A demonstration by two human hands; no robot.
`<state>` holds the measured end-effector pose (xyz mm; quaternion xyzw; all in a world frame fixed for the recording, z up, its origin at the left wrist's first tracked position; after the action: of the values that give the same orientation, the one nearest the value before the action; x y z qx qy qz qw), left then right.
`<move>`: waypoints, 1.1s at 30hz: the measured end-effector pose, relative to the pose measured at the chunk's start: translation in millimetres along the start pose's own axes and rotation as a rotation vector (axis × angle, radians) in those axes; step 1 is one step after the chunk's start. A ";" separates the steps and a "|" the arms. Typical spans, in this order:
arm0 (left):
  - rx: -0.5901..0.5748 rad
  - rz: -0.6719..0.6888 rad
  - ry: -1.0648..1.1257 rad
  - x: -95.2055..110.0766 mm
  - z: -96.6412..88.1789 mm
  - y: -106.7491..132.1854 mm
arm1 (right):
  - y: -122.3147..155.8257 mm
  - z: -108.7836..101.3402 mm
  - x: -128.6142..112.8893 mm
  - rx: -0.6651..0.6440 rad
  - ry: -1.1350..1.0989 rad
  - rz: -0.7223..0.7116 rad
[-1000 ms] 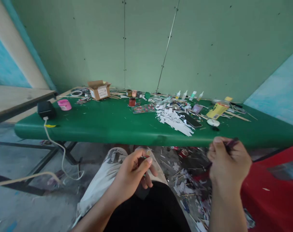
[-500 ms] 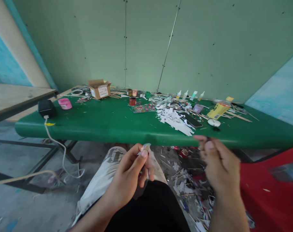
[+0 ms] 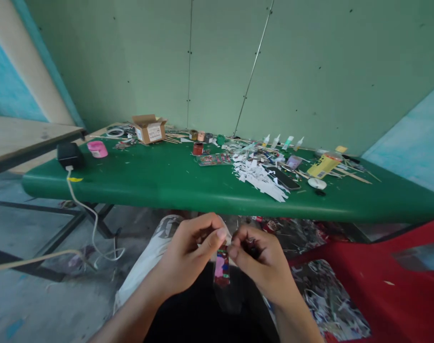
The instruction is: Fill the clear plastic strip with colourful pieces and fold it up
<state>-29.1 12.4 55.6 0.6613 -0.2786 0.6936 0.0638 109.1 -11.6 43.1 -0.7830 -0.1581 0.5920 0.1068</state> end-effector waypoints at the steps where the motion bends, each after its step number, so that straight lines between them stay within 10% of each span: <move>1: -0.038 -0.008 -0.007 -0.9 -0.7 -0.8 | 0.8 0.9 0.1 -0.032 -0.007 -0.007; 8: 0.014 0.083 0.064 -1.2 3.6 -1.8 | 4.6 18.5 16.8 -0.026 -0.309 0.028; 16: 0.047 0.080 0.061 3.9 4.2 3.8 | 5.5 18.5 0.8 0.029 0.055 -0.119; 33: 0.036 0.038 0.086 4.2 8.8 4.3 | 10.0 17.0 -2.4 -0.028 0.094 -0.170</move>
<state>-23.9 3.5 58.1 0.6262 -0.2758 0.7275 0.0507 93.4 -22.1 37.0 -0.7951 -0.2268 0.5413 0.1529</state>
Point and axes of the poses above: each hand's wrist, its own y-axis away from the middle knuckle, its own z-axis out of the palm, x = y × z, the point moved 4 cm from there along -y, towards the middle knuckle, and after that the axes turned 8 degrees about y, right-handed, at the moved point
